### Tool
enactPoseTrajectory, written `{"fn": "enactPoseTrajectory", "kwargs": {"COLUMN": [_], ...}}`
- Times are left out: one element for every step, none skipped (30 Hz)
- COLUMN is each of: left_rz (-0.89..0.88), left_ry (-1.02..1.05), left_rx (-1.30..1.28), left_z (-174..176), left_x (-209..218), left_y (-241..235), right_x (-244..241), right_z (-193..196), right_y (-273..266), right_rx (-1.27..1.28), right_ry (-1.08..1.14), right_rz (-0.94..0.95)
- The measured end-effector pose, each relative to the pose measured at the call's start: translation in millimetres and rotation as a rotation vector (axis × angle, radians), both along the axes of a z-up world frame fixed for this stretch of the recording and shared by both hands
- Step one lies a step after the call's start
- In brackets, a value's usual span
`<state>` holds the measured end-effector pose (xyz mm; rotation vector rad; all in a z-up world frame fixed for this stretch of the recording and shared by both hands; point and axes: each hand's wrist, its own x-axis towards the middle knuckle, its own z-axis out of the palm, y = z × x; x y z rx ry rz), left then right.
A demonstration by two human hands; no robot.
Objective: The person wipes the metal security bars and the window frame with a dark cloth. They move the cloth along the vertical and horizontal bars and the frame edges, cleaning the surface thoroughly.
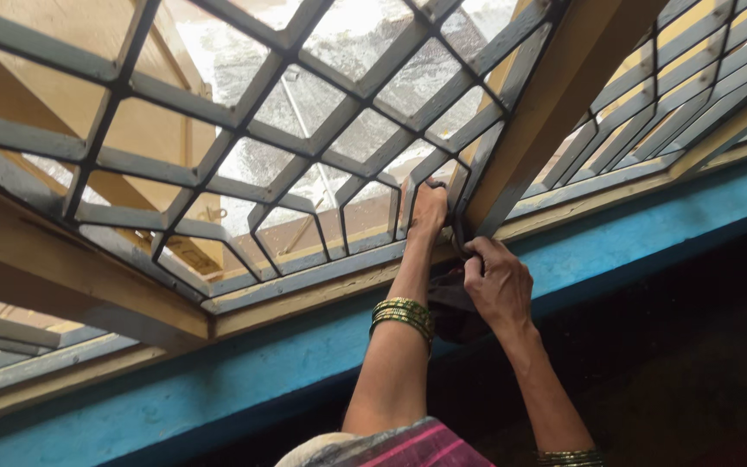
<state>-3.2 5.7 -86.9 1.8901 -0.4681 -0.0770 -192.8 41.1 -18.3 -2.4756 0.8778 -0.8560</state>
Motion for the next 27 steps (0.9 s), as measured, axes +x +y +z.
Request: {"fn": "enactPoseTrajectory", "kwargs": {"left_rz": [0.011, 0.022, 0.005, -0.014, -0.082, -0.147, -0.115, -0.086, -0.054, -0.05, -0.046, -0.036, -0.075, -0.127, -0.18, -0.242, -0.306, -0.36, -0.338, -0.315, -0.291, -0.293, -0.294, -0.303, -0.331, -0.358, -0.384], "left_ry": [-0.04, -0.088, -0.158, -0.227, -0.049, 0.141, 0.176, 0.214, 0.252, 0.205, 0.159, 0.115, 0.086, 0.051, 0.016, 0.091, 0.167, 0.239, 0.201, 0.162, 0.123, 0.082, 0.04, 0.004, 0.072, 0.142, 0.213], "left_rx": [-0.025, -0.058, -0.168, -0.277, -0.556, -0.827, -0.93, -1.031, -1.132, -1.134, -1.137, -1.13, -1.093, -1.064, -1.034, -1.066, -1.097, -1.125, -1.105, -1.081, -1.057, -1.056, -1.055, -1.057, -1.115, -1.174, -1.233], "left_z": [2.5, 10.5, 18.5, 27.0, 34.3, 38.7, 41.1, 44.1, 45.7, 50.6, 54.2, 52.3, 50.2, 51.1, 52.6, 53.1, 54.4, 53.4, 53.3, 52.4, 52.0, 50.8, 49.2, 49.5, 48.8, 47.9, 46.9], "left_x": [1.9, 5.6, 7.6, 6.3, 4.6, -0.7, -6.0, -12.8, -18.8, -19.1, -18.7, -19.2, -19.3, -17.2, -15.3, -14.7, -14.4, -12.4, -10.6, -8.2, -6.3, -5.7, -5.5, -7.5, -9.5, -11.4, -12.8], "left_y": [-4.1, -10.4, -14.3, -17.9, -20.7, -21.1, -20.1, -19.9, -18.1, -19.7, -20.1, -15.4, -10.5, -10.8, -11.7, -12.3, -13.5, -11.6, -10.4, -8.6, -7.6, -5.8, -4.4, -7.1, -9.7, -12.1, -14.3], "right_x": [1.3, 4.0, 5.1, 4.5, 3.2, 0.0, -3.9, -7.7, -7.9, -5.7, -8.5, -11.2, -8.5, -7.2, -5.8, -2.0, 2.0, 6.9, 9.7, 12.3, 14.3, 16.3, 19.8, 18.3, 18.3, 17.9, 15.0], "right_z": [4.2, 11.0, 18.5, 25.3, 33.4, 39.4, 46.1, 53.1, 58.9, 67.8, 77.5, 84.6, 88.5, 91.4, 91.3, 85.6, 73.2, 56.7, 40.6, 25.7, 13.0, 2.0, -4.3, -4.9, -3.4, 1.1, 9.3], "right_y": [0.3, -0.3, 0.0, 0.5, -2.3, -4.2, -8.2, -12.3, -14.8, -20.9, -26.7, -29.5, -30.7, -31.8, -31.4, -27.1, -17.3, -5.9, 2.7, 6.7, 8.4, 10.3, 8.3, 0.8, -5.6, -12.5, -20.5], "right_rx": [0.021, 0.05, 0.079, 0.111, 0.076, 0.049, 0.072, 0.096, 0.097, 0.088, 0.063, 0.049, -0.006, -0.071, -0.137, -0.125, -0.113, -0.329, -0.543, -0.478, -0.411, -0.339, -0.232, -0.127, -0.023, -0.017, -0.011], "right_ry": [-0.005, -0.039, -0.072, -0.104, -0.192, -0.275, -0.312, -0.347, -0.39, -0.438, -0.491, -0.539, -0.478, -0.428, -0.379, -0.242, -0.106, -0.08, -0.055, -0.102, -0.149, -0.193, -0.147, -0.1, -0.052, -0.062, -0.071], "right_rz": [0.006, 0.03, 0.053, 0.074, 0.079, 0.081, 0.074, 0.059, 0.031, 0.009, 0.048, 0.09, 0.128, 0.161, 0.194, 0.131, 0.067, 0.051, 0.037, 0.048, 0.059, 0.068, 0.082, 0.088, 0.094, 0.076, 0.058]}}
